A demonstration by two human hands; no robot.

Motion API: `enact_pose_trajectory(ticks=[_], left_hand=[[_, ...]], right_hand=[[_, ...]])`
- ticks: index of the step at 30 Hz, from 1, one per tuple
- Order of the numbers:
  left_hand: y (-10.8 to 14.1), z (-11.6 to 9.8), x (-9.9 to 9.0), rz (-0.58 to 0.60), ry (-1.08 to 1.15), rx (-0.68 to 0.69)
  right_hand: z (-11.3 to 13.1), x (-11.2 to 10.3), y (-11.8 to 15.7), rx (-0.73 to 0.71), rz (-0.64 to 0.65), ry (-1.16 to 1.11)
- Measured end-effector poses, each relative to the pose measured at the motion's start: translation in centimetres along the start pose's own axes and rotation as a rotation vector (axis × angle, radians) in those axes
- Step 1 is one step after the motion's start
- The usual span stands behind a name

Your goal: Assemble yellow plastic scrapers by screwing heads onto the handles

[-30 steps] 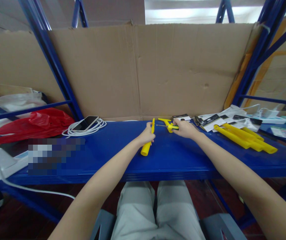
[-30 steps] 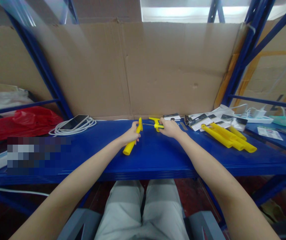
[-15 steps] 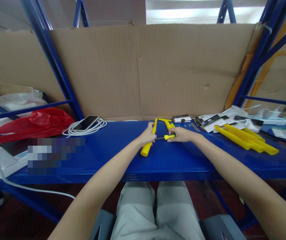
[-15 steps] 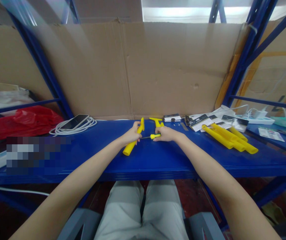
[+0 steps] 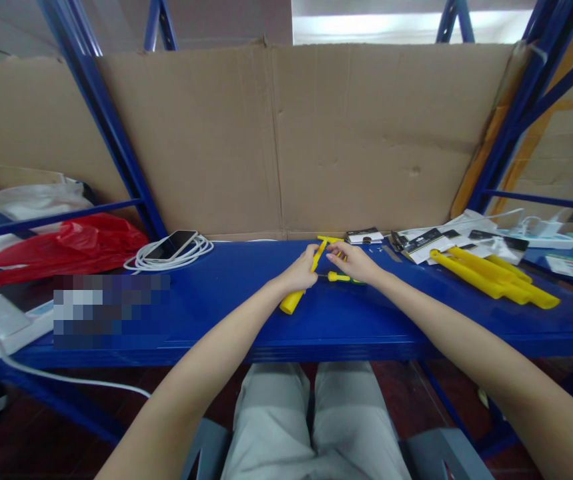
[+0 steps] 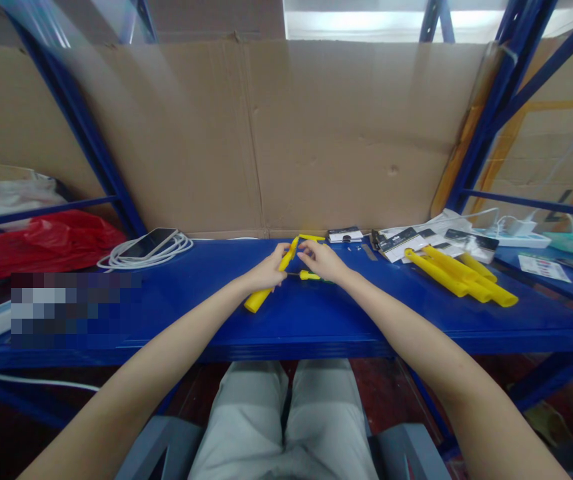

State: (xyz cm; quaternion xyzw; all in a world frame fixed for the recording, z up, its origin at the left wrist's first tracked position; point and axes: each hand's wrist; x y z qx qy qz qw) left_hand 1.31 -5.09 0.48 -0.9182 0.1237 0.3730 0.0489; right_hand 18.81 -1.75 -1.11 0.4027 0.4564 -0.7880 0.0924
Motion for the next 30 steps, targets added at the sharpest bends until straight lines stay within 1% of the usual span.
enact_pose_trajectory(ticks=[3, 5, 10, 15, 21, 26, 30], left_hand=[[0.06, -0.05, 0.11, 0.006, -0.059, 0.042], [0.11, -0.10, 0.15, 0.022, -0.078, 0.037], [0.30, -0.29, 0.17, 0.061, -0.083, 0.033], [0.32, -0.27, 0.11, 0.079, -0.070, 0.053], [0.28, -0.37, 0.26, 0.095, -0.062, 0.016], [0.18, -0.57, 0.30, 0.117, -0.011, -0.021], [-0.38, -0.10, -0.13, 0.063, 0.056, -0.062]], right_hand=[[-0.21, 0.22, -0.08, 0.031, -0.065, -0.052], [-0.28, 0.26, -0.07, 0.047, -0.094, -0.094], [-0.12, 0.23, -0.03, 0.065, -0.112, -0.152], [0.12, 0.22, -0.08, 0.069, -0.160, -0.235], [0.20, 0.10, -0.04, 0.100, -0.152, -0.320], [0.42, 0.09, 0.09, 0.068, -0.133, -0.285], [-0.08, -0.43, -0.06, 0.047, -0.104, -0.145]])
Point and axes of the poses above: each hand's wrist, its own y-axis away from the middle knuckle, its own x-axis out of the palm, z = x × y, and after that the axes turned 13 degrees about -x, right-handed
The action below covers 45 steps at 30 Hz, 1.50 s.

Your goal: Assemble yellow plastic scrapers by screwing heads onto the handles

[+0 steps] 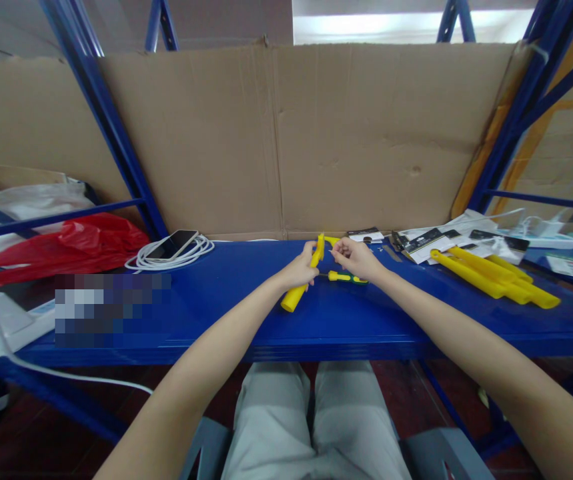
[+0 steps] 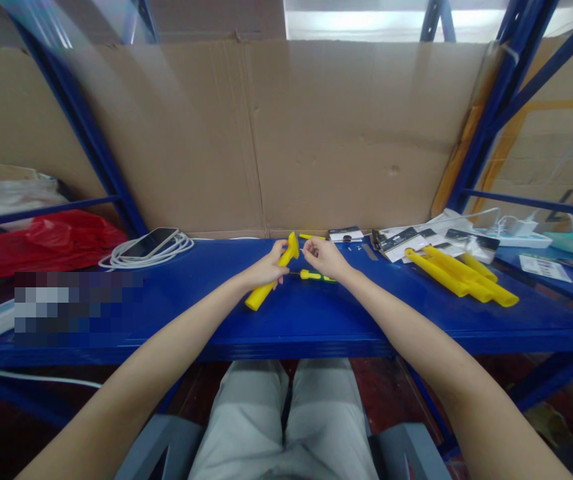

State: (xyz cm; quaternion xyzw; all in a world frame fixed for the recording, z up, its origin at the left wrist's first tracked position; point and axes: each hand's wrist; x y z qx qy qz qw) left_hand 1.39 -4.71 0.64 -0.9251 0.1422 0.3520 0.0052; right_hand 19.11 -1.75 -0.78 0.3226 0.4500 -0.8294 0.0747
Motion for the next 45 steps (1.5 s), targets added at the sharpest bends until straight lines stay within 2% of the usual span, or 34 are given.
enact_pose_trajectory(ticks=[4, 6, 9, 11, 14, 17, 27, 33, 38, 40, 45], left_hand=[[-0.4, 0.4, -0.4, -0.052, 0.066, -0.036], [-0.4, 0.4, -0.4, -0.043, 0.072, -0.041], [-0.5, 0.5, -0.2, -0.010, 0.065, -0.033], [-0.5, 0.6, 0.0, -0.001, 0.060, -0.029], [-0.4, 0.5, 0.0, 0.000, 0.058, -0.029], [-0.1, 0.2, 0.0, -0.004, 0.050, -0.038], [0.1, 0.0, 0.0, 0.006, 0.096, -0.038], [0.1, -0.7, 0.1, 0.020, 0.204, -0.006], [-0.4, -2.7, 0.5, 0.092, 0.248, -0.005], [-1.0, -3.8, 0.8, 0.126, 0.274, -0.007], [-3.6, -7.2, 2.3, 0.217, 0.432, -0.077]], right_hand=[[-2.3, -2.9, 0.0, 0.128, 0.006, 0.359], [-3.8, -4.8, 0.4, 0.259, 0.068, 0.574], [-5.7, -6.9, 1.3, 0.434, 0.184, 0.768], [-6.4, -7.2, 1.8, 0.499, 0.267, 0.813], [-6.7, -6.7, 2.1, 0.537, 0.372, 0.813], [-6.7, -5.9, 2.0, 0.588, 0.402, 0.819], [-7.3, -6.0, 1.9, 0.791, 0.250, 0.744], [-7.9, -5.8, 2.0, 0.772, 0.222, 0.760], [-7.6, -5.7, 1.9, 0.752, 0.168, 0.743], [-7.2, -6.0, 1.7, 0.732, 0.089, 0.720], [-6.3, -7.6, 1.4, 0.662, -0.223, 0.671]])
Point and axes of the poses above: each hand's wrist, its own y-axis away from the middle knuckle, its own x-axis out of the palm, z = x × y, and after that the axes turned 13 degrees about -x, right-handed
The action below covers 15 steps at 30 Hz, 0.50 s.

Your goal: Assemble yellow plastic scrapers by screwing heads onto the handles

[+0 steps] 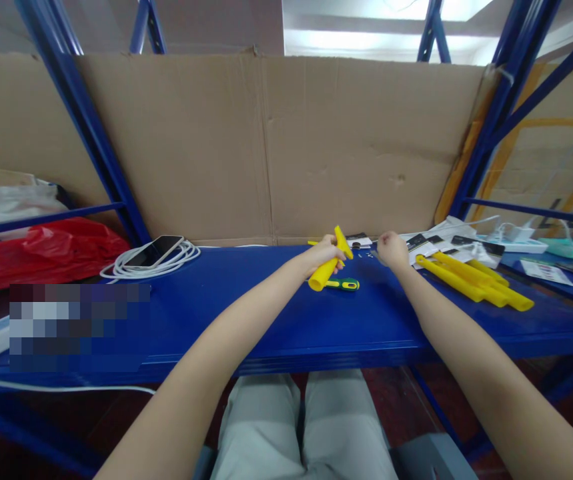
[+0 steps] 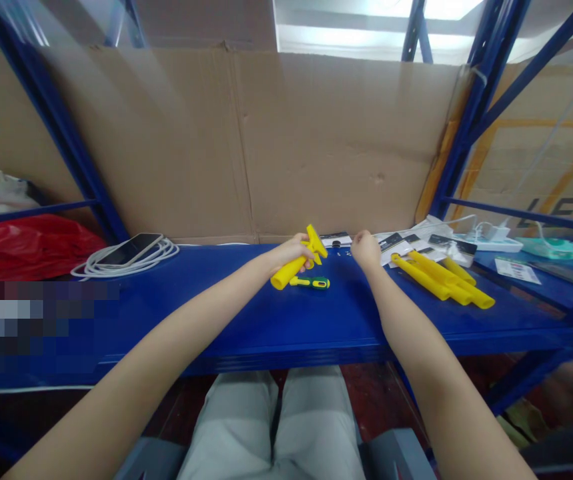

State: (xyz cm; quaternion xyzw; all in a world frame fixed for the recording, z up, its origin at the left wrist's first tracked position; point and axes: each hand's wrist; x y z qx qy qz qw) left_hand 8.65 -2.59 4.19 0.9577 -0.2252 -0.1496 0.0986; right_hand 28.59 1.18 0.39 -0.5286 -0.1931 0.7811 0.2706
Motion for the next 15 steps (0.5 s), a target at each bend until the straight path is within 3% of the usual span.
enact_pose_trajectory(ticks=[4, 8, 15], left_hand=[[-3.0, -1.8, 2.4, 0.138, 0.052, -0.075], [-5.2, -2.4, 4.2, 0.160, 0.154, -0.171], [-6.7, -2.1, 3.9, 0.203, 0.279, -0.233]], right_hand=[[-0.5, -1.3, -0.3, 0.058, -0.184, -0.104], [-0.9, -1.7, -0.3, 0.070, -0.279, -0.176], [-0.8, -1.5, -0.3, 0.064, -0.279, -0.194]])
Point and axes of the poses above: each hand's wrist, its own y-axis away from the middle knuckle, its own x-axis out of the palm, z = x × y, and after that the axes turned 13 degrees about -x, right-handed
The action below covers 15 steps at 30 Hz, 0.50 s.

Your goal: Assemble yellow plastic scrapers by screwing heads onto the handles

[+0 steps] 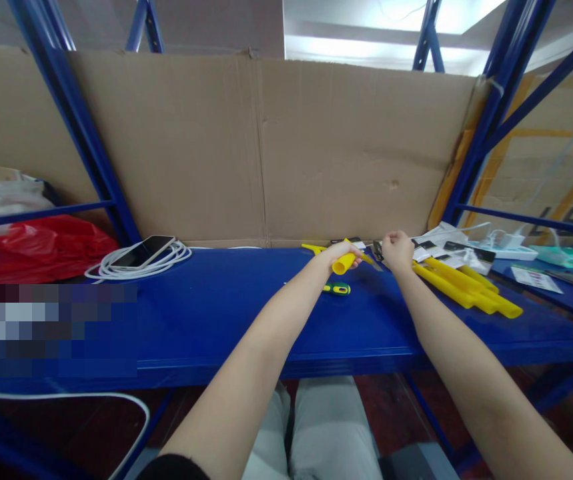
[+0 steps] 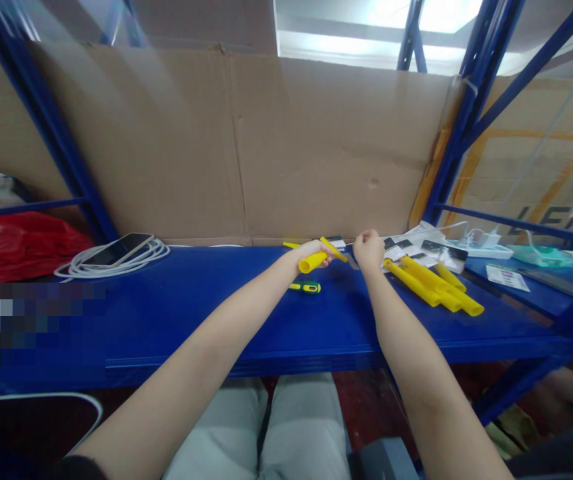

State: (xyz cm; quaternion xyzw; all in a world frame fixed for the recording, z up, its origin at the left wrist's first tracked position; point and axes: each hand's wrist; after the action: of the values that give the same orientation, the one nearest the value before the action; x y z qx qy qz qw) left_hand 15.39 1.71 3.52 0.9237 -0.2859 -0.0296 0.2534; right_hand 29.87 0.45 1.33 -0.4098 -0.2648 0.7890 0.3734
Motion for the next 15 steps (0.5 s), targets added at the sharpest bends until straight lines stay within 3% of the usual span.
enact_pose_trajectory(ticks=[4, 7, 11, 15], left_hand=[[1.2, -0.3, -1.1, 0.001, -0.020, 0.014], [2.9, -0.4, -2.2, -0.040, -0.075, 0.070], [5.6, 0.2, -4.7, -0.300, -0.200, 0.279], [8.4, 1.6, -7.5, -0.514, -0.436, 0.393]], right_hand=[[0.3, 0.1, 0.1, -0.017, 0.112, 0.067], [0.2, 0.5, 0.2, -0.137, 0.406, 0.081], [0.0, 1.5, 0.6, -0.356, 0.776, 0.035], [0.3, 2.3, 1.2, -0.434, 0.885, 0.085]])
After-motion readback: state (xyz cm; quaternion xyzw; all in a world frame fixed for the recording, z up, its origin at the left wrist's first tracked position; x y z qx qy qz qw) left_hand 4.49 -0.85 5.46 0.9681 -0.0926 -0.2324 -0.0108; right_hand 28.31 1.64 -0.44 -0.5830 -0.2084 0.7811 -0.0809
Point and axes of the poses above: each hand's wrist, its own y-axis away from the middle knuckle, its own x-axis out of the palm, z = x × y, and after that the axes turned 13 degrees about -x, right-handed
